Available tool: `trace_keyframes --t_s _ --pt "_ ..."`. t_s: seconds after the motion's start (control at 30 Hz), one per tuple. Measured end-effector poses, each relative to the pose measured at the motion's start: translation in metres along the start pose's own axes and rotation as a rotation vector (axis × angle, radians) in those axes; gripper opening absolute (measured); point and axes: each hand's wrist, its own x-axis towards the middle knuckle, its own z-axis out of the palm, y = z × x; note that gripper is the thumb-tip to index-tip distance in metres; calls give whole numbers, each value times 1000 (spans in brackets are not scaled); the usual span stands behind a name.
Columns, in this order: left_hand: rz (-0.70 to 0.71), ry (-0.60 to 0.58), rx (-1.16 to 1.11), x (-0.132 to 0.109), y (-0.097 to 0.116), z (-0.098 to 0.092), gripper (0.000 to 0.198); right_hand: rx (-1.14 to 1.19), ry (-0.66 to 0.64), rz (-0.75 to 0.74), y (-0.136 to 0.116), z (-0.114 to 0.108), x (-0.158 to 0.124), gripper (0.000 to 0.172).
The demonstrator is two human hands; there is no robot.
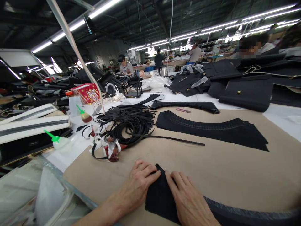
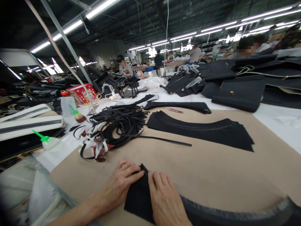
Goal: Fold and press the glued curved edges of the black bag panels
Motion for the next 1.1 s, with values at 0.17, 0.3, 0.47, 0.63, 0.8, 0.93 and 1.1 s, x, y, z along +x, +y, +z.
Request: trace_keyframes --t_s 0.17,0.3,0.47,0.63,0.8,0.93,1.1 --pt "-13 -5 -4 -2 -1 0 40 -23 -36 -7 1 0 6 54" --pt "-7 -7 -2 -5 -1 2 41 -12 -85 6 2 1 12 52" --pt "-8 5 -4 -6 -3 5 40 -16 -96 -4 4 3 19 52" --pt "-5 19 -14 -7 -5 7 40 -40 -98 -34 2 0 22 51" --pt "28 83 4 -8 -4 7 35 -94 -131 -65 -2 0 24 49" --pt "45 104 19 -9 -4 7 34 -144 -125 -95 -4 4 26 48" --pt "31 105 12 -11 -5 9 33 -119 -106 -71 -5 4 30 51"
